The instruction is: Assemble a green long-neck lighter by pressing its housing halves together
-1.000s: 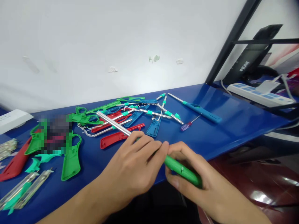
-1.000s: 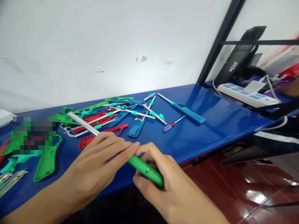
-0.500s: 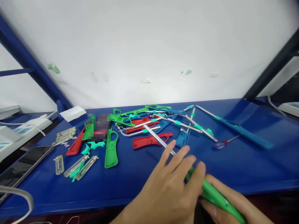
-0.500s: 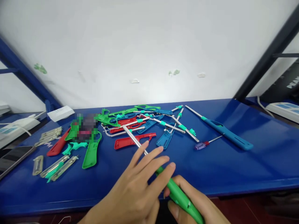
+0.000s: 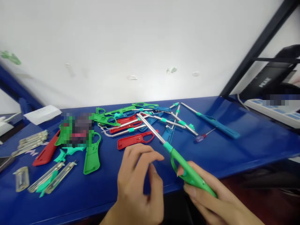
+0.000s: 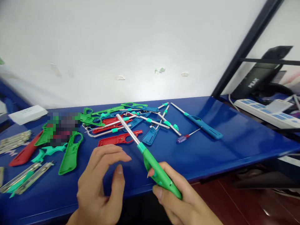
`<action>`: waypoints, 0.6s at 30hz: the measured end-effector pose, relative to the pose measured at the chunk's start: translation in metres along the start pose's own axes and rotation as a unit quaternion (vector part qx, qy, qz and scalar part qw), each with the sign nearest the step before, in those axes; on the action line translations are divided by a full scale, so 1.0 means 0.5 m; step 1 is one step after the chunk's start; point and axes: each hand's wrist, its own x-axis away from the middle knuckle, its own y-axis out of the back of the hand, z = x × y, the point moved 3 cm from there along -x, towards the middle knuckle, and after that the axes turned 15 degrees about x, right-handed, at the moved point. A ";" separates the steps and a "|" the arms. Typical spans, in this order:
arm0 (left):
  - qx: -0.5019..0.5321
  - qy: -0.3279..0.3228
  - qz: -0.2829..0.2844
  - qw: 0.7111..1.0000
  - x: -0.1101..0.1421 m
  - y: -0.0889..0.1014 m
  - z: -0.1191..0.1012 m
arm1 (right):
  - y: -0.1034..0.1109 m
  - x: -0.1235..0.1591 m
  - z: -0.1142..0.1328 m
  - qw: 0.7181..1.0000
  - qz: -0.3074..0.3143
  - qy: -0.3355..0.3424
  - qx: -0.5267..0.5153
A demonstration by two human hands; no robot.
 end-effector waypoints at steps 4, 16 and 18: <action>0.014 0.087 0.012 0.996 -0.008 -0.004 0.018 | -0.008 0.008 0.035 0.998 0.058 -0.017 -0.018; 0.350 0.455 0.063 0.817 0.005 -0.039 0.045 | -0.042 0.022 0.082 0.972 0.236 0.005 0.011; 0.356 0.457 0.055 0.813 0.006 -0.033 0.050 | -0.046 0.020 0.078 0.979 0.196 0.006 0.055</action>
